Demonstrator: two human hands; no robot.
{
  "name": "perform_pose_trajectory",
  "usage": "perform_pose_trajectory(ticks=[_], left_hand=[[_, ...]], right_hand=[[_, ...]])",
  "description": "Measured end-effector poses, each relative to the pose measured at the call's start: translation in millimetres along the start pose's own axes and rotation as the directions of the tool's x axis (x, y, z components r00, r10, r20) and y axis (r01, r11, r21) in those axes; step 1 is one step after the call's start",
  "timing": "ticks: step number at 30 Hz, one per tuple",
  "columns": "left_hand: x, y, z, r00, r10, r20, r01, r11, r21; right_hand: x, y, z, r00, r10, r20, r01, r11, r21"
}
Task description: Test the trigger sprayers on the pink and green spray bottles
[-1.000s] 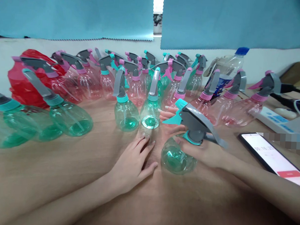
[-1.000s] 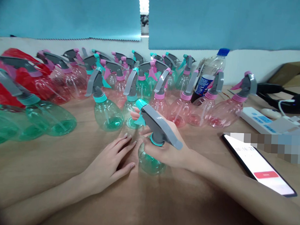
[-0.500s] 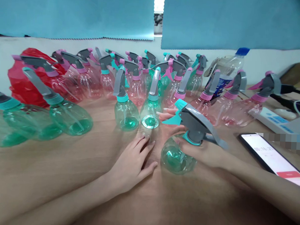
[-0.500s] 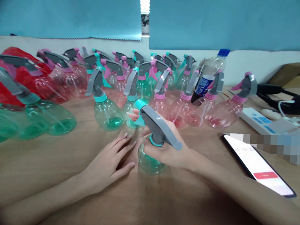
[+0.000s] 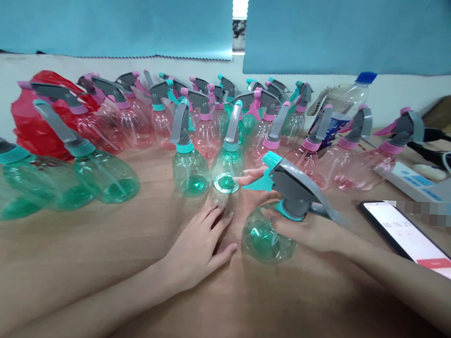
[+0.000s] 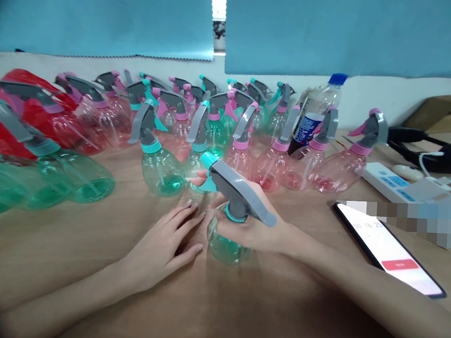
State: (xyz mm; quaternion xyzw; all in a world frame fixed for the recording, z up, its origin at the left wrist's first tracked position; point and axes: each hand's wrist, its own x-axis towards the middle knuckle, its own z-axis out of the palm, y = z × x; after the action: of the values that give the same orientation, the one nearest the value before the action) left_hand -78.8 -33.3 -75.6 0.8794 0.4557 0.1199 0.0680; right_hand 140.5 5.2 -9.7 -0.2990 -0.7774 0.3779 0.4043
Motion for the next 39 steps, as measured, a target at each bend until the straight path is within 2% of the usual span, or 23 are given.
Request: perform_pose_trajectory(ticks=[6, 14, 17, 23, 30, 39], left_hand=[[0.4, 0.5, 0.9, 1.000, 0.008, 0.020, -0.008, 1.000, 0.020], [-0.1, 0.4, 0.3, 1.000, 0.007, 0.016, -0.007, 1.000, 0.018], [0.2, 0.5, 0.5, 1.000, 0.010, 0.012, -0.010, 1.000, 0.013], [0.3, 0.4, 1.2, 0.999, 0.013, 0.032, -0.014, 0.999, 0.044], [0.2, 0.2, -0.2, 1.000, 0.014, 0.024, -0.015, 0.999, 0.042], [1.3, 0.2, 0.7, 0.999, 0.014, 0.031, -0.015, 0.999, 0.038]], right_hand=[[-3.7, 2.6, -2.1, 1.000, 0.021, 0.018, -0.021, 1.000, -0.009], [-10.6, -17.7, 0.0, 0.998, -0.003, 0.064, 0.009, 0.996, -0.094], [-13.0, -17.1, 1.1, 0.997, -0.057, 0.058, 0.060, 0.996, -0.062], [-12.7, -10.3, 0.7, 0.998, -0.054, 0.025, 0.053, 0.999, 0.009], [-7.3, -15.1, 0.9, 0.997, -0.014, 0.074, 0.010, 0.999, 0.046], [-10.2, -8.0, 3.3, 0.994, -0.033, 0.103, 0.023, 0.995, 0.100]])
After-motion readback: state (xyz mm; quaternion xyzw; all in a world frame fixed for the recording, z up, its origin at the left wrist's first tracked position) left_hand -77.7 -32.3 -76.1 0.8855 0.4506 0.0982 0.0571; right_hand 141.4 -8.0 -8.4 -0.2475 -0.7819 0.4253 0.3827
